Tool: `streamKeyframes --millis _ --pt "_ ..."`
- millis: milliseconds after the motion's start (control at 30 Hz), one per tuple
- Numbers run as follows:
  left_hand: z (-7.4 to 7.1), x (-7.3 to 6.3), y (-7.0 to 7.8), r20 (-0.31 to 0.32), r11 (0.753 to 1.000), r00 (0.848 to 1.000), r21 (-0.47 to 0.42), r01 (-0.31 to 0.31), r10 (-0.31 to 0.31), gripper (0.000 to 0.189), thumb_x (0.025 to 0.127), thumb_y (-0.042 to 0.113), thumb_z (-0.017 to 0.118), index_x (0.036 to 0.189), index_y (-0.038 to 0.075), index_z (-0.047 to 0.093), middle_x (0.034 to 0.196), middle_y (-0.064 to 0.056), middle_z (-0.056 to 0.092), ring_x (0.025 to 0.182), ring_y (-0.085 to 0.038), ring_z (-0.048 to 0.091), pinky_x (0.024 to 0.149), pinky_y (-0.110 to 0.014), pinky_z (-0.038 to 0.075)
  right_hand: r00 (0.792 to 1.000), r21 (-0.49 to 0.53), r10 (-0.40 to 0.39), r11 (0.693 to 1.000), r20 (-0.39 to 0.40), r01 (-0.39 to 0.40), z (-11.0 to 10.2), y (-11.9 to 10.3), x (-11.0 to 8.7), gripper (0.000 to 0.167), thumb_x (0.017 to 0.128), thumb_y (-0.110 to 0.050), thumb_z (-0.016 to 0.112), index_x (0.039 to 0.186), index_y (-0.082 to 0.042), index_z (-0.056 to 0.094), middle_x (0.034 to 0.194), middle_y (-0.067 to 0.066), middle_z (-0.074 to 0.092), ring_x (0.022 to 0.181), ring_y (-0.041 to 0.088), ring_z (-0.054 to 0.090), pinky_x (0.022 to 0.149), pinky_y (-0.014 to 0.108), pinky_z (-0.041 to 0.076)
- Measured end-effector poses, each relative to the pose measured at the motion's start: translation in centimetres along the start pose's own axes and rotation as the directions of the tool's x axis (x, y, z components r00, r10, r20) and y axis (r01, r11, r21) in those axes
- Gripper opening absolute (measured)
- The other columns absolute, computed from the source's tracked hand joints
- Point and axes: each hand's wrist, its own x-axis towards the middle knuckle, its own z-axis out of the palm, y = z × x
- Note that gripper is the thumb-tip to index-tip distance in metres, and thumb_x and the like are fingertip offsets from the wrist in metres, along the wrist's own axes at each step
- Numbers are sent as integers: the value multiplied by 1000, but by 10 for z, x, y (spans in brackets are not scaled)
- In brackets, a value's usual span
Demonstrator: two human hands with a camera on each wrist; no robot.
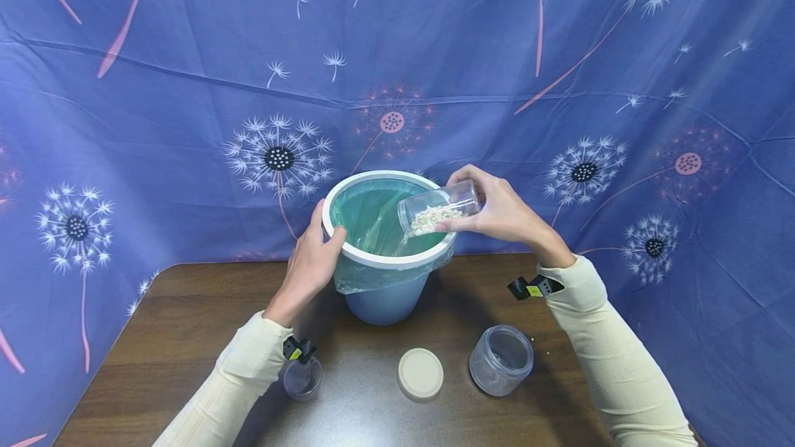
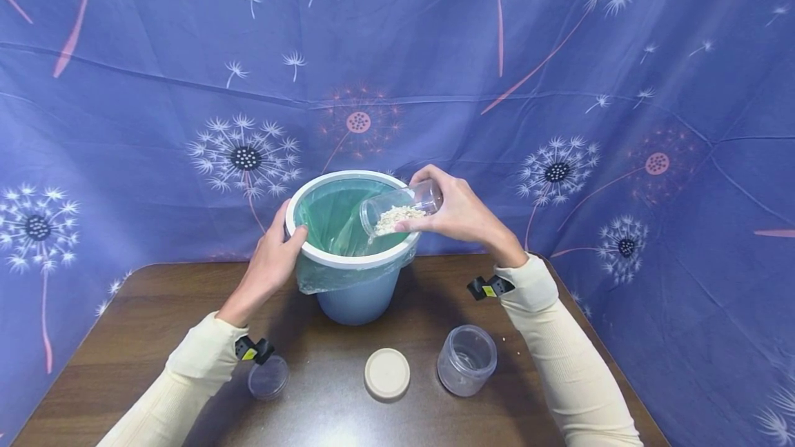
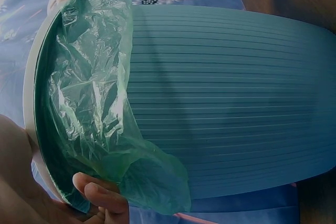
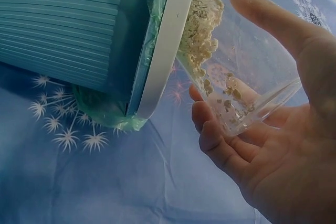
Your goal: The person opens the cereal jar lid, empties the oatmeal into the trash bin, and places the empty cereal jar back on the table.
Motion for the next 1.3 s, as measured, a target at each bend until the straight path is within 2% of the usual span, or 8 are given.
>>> streamKeyframes --millis 300,1300 --pt "0 0 0 2 1000 1000 -4 -2 2 77 106 41 49 173 20 18 172 -13 35 155 -37 39 123 -58 33 1000 9 8 1000 21 -8 0 -1 0 68 75 -39 99 129 -18 63 120 5 71 91 23 67 80 42 56" --pt "0 1 0 6 1000 1000 -2 2 -2 77 106 40 50 173 20 17 171 -14 36 153 -39 41 121 -60 35 1000 1 5 1000 16 -5 -2 -4 0 68 76 -36 99 130 -14 63 116 4 71 88 22 66 78 41 56"
